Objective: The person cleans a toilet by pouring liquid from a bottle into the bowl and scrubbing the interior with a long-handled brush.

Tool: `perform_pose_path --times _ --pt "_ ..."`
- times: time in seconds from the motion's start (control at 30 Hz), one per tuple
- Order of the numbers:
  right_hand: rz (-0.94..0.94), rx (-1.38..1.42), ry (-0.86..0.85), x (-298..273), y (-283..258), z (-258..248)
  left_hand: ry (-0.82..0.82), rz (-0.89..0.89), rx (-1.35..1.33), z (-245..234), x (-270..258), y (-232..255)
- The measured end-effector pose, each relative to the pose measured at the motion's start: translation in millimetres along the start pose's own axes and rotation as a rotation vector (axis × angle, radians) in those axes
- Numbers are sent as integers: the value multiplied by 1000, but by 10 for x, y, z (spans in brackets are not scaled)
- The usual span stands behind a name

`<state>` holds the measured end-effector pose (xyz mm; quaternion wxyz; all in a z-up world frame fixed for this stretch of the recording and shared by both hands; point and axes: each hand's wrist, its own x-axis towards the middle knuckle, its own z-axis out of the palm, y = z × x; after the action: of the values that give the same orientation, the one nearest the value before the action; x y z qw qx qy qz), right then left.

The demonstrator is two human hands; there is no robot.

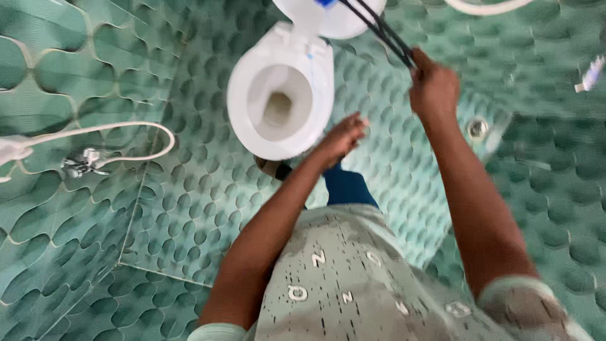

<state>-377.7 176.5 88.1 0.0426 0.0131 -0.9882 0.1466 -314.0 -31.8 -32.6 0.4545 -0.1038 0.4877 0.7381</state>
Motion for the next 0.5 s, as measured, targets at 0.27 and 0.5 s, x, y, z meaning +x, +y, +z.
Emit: perform_pose_path --times 0.27,0.5 --pt "218 168 20 -211 -95 104 -77 118 -62 179 241 278" --pt "298 608 57 -249 183 595 39 21 73 173 483 330"
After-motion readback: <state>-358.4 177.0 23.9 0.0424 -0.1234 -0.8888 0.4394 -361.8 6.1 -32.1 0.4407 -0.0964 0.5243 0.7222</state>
